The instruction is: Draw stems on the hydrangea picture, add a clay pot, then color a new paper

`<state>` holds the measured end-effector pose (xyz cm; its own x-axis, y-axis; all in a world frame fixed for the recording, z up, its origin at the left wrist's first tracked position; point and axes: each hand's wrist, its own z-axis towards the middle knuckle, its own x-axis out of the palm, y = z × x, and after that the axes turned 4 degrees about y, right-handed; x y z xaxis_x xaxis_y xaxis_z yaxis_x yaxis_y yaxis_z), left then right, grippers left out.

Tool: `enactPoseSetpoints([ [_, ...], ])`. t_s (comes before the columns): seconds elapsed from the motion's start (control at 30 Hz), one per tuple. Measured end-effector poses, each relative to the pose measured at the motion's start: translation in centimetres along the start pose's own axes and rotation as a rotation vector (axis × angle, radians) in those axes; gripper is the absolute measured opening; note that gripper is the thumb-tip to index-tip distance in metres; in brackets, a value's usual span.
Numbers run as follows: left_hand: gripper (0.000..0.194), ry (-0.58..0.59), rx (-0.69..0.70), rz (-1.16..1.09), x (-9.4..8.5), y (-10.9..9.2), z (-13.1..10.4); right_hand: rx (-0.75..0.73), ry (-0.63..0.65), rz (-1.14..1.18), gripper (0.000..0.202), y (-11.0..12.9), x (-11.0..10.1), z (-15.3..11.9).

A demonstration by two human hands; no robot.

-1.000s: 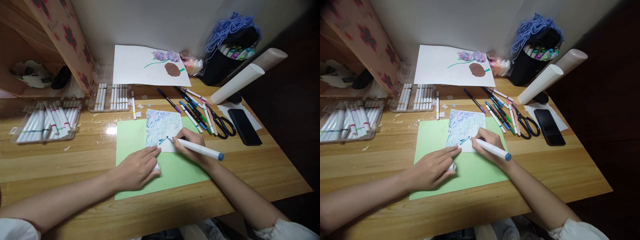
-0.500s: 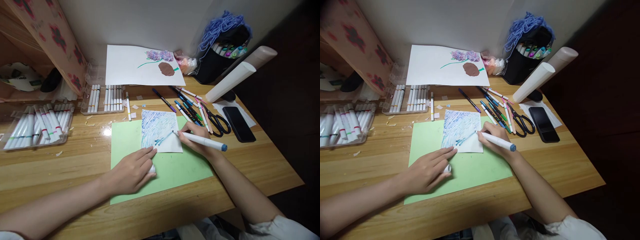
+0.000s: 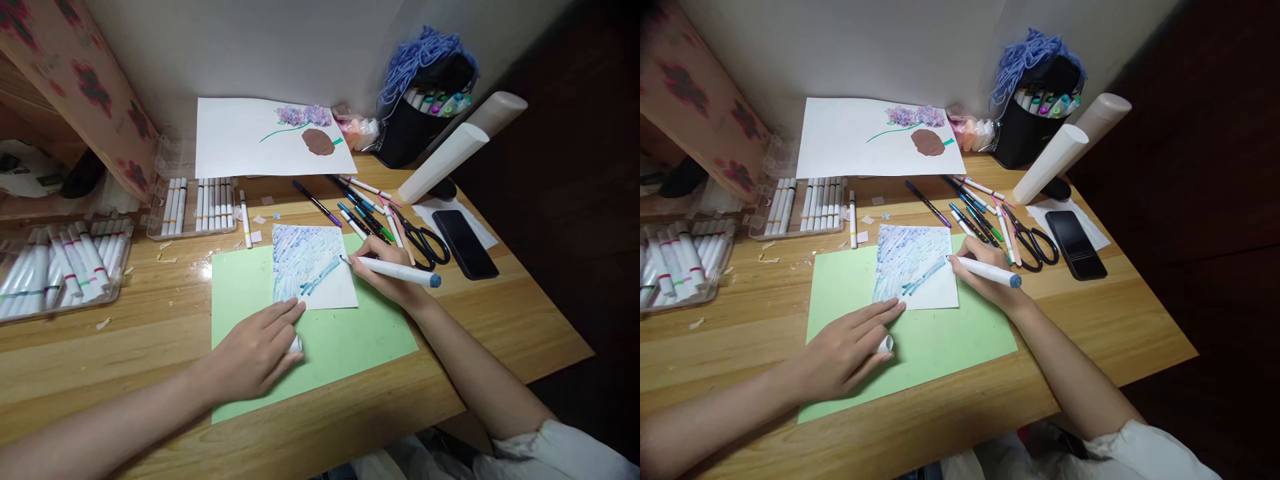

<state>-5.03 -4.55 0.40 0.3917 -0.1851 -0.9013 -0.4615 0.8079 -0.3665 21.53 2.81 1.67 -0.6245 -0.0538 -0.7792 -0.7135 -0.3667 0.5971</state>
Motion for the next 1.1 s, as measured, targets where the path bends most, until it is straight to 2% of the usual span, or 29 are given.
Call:
enactPoseSetpoints([
  [0.07,0.023,-0.009,0.006,0.001,0.0,0.0,0.0,-0.061,0.012,0.007,0.015,0.0,-0.1,-0.3],
  [0.2,0.025,-0.021,0.016,0.006,-0.1,0.0,0.1,-0.294,0.18,0.046,0.013,0.6,0.5,-0.9],
  [0.27,0.026,-0.02,0.012,0.022,-0.1,-0.1,0.2,-0.341,0.192,0.01,0.013,0.4,0.7,-0.9],
  [0.5,0.024,-0.009,0.009,0.034,-0.1,-0.2,0.3,-0.303,0.07,-0.172,0.015,-0.8,-0.4,-0.2],
  [0.67,0.024,-0.005,0.004,0.032,0.1,-0.1,0.0,-0.285,0.169,-0.082,0.012,-0.2,-0.3,-0.3],
  [0.83,0.025,-0.004,0.004,0.042,0.2,-0.1,0.1,-0.077,0.11,-0.053,0.016,-0.5,-1.0,0.0],
  [0.97,0.023,-0.01,0.013,0.055,0.1,-0.2,0.2,-0.063,0.155,-0.021,0.015,-0.8,-1.3,0.2],
  [1.1,0.022,-0.014,0.008,0.053,0.1,-0.2,0.3,-0.044,0.086,-0.025,0.015,-1.0,-1.2,0.3],
])
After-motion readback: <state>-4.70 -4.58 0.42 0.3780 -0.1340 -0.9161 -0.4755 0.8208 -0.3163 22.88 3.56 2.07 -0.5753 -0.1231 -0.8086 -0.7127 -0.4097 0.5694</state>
